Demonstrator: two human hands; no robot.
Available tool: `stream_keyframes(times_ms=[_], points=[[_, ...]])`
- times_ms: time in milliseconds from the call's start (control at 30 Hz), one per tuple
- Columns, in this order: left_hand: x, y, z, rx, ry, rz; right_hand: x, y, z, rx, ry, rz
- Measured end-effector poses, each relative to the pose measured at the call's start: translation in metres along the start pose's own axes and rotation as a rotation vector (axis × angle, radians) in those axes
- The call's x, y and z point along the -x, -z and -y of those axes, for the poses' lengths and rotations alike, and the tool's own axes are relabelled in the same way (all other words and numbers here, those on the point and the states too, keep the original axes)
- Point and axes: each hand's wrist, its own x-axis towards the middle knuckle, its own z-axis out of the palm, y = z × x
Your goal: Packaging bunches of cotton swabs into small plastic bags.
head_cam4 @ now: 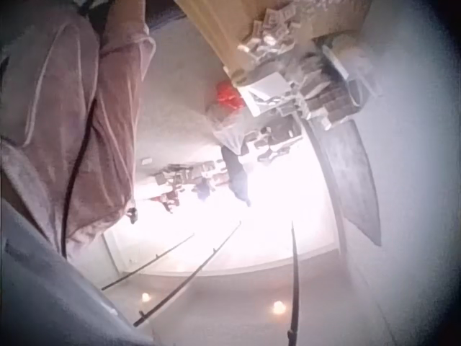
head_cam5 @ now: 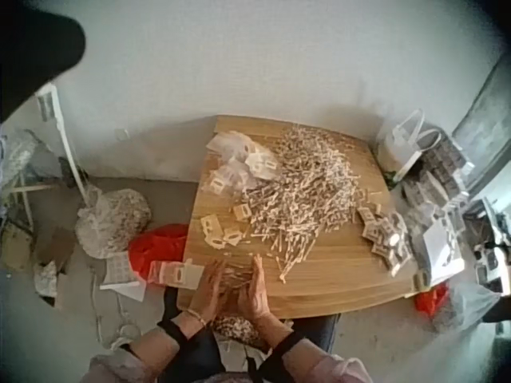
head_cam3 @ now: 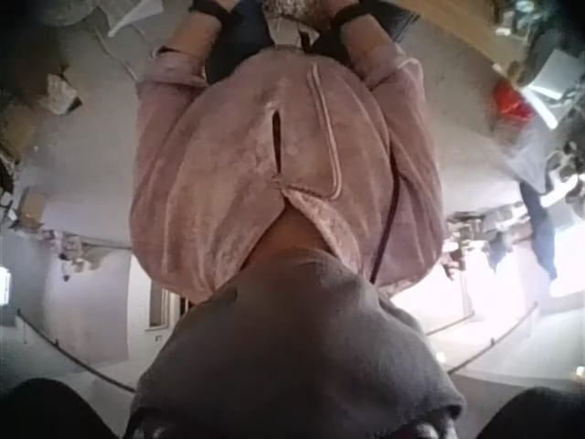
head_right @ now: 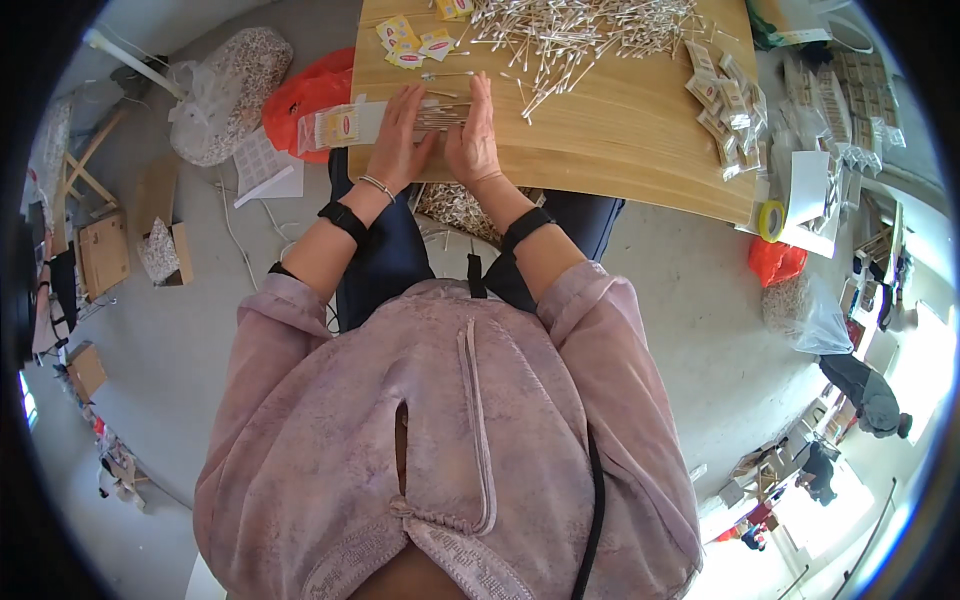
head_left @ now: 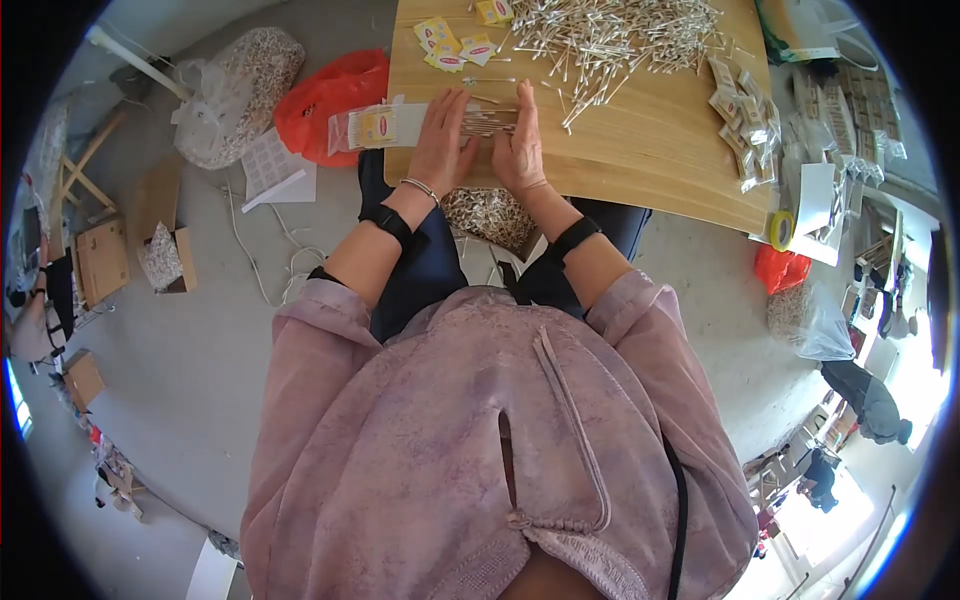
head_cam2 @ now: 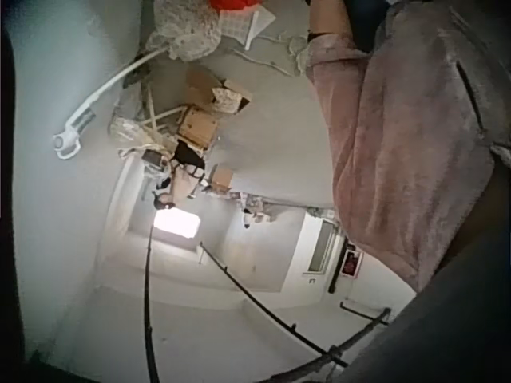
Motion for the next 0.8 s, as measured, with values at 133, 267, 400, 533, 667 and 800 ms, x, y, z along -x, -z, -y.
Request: stream_keyframes(times_ms=[133, 267, 400, 533, 667, 800], points=[[0.005, -0.01, -0.003, -0.035, 0.025, -0.032, -0.004, -0.009, 0.007, -0.164, -0.025, 0.028], [0.004, -0.001, -0.012, -0.209, 0.079, -0.042, -0.01, -0.005, -0.005, 0.102, 0.071, -0.014], [0.0, 0.005, 0.0, -0.108, 0.08, -0.096, -0.028, -0.004, -0.008, 0.289, 0.099, -0.003], [0.002, 0.003, 0.003, -0.154, 0.052, 0.037, -0.036, -0.002, -0.009, 0.359, 0.08, 0.13], [0.005, 0.005, 0.002, -0.172, -0.041, 0.05, -0.028, 0.004, -0.009, 0.295, 0.149, 0.225], [0.001, 0.008, -0.005, -0.006, 0.074, -0.035, -0.026, 0.007, -0.014, 0.224, 0.164, 0.224]])
